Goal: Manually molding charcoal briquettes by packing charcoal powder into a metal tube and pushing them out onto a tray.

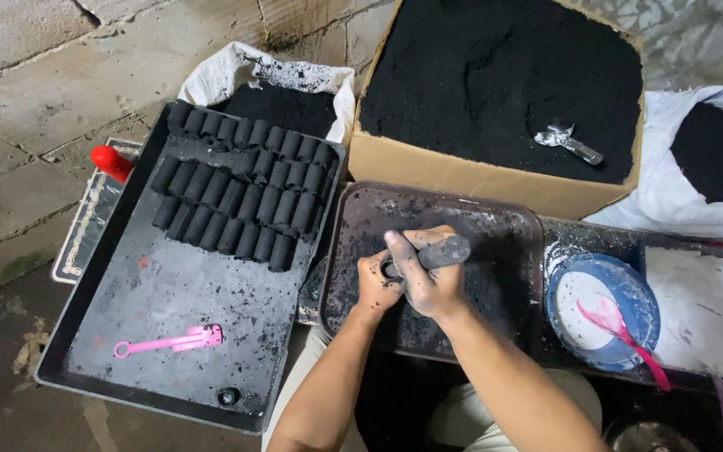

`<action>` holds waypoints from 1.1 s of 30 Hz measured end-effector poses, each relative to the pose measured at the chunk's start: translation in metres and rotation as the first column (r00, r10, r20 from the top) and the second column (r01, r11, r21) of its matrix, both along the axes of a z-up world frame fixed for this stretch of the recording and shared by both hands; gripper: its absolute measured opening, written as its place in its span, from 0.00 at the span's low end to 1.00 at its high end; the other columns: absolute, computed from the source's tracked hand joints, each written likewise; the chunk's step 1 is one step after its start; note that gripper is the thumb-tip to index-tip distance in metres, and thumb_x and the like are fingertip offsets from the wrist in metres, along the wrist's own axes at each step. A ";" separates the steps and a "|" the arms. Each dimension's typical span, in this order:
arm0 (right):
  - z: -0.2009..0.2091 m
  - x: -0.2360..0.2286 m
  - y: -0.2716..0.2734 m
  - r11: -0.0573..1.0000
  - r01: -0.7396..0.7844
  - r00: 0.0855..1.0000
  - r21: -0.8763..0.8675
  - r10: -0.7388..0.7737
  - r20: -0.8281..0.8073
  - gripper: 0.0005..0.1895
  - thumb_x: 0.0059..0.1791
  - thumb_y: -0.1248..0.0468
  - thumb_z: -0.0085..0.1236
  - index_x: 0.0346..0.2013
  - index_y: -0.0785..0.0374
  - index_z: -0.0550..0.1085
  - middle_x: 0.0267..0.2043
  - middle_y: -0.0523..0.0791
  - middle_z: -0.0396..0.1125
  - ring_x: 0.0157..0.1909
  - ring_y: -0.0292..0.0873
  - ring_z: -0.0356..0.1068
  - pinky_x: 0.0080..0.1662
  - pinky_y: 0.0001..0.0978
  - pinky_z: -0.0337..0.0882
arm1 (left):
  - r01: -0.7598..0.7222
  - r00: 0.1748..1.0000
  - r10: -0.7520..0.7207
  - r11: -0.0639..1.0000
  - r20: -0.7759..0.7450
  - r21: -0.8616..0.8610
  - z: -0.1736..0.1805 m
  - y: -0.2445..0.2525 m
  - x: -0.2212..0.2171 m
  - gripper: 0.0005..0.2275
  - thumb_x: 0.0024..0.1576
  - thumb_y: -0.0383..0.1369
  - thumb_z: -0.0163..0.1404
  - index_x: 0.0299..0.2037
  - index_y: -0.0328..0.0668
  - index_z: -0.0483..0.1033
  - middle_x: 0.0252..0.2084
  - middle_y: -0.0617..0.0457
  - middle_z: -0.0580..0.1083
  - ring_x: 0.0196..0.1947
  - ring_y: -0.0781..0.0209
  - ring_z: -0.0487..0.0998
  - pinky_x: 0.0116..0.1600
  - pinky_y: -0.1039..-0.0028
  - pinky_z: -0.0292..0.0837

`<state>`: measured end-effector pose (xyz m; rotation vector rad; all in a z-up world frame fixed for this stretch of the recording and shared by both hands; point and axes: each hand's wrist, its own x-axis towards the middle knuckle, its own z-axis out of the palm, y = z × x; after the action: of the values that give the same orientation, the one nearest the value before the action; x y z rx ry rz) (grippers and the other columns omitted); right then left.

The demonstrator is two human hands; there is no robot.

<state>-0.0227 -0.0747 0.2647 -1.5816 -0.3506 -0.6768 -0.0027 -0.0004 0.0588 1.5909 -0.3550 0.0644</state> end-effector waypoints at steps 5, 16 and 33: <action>-0.002 0.004 0.001 0.997 -0.011 0.999 -0.072 0.009 -0.031 0.31 0.52 0.70 0.53 0.03 0.62 0.62 0.04 0.46 0.57 0.05 0.46 0.51 0.16 0.28 0.57 | 0.011 1.000 -0.012 0.999 -0.009 -0.045 -0.020 0.001 0.007 0.07 0.41 0.25 0.52 0.16 0.36 0.67 0.12 0.42 0.65 0.20 0.70 0.61 0.25 0.73 0.63; -0.028 0.008 -0.006 1.000 -0.020 0.998 0.015 0.021 -0.064 0.31 0.54 0.69 0.50 0.04 0.59 0.62 0.04 0.43 0.54 0.06 0.38 0.51 0.16 0.26 0.55 | -0.022 1.000 0.022 1.000 0.021 0.007 -0.019 0.000 0.001 0.07 0.41 0.27 0.56 0.17 0.40 0.70 0.12 0.44 0.67 0.15 0.62 0.66 0.23 0.76 0.62; -0.036 0.012 -0.007 0.989 -0.071 0.997 0.130 0.073 -0.016 0.29 0.53 0.73 0.50 0.05 0.62 0.61 0.04 0.43 0.50 0.07 0.36 0.50 0.16 0.24 0.55 | -0.029 0.997 0.028 0.999 0.067 0.027 -0.046 -0.002 0.008 0.08 0.37 0.29 0.59 0.17 0.43 0.69 0.12 0.45 0.66 0.12 0.54 0.66 0.22 0.74 0.62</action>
<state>-0.0107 -0.0820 0.2289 -1.4455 -0.3403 -0.6149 0.0055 -0.0025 0.0129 1.6240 -0.3866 0.1353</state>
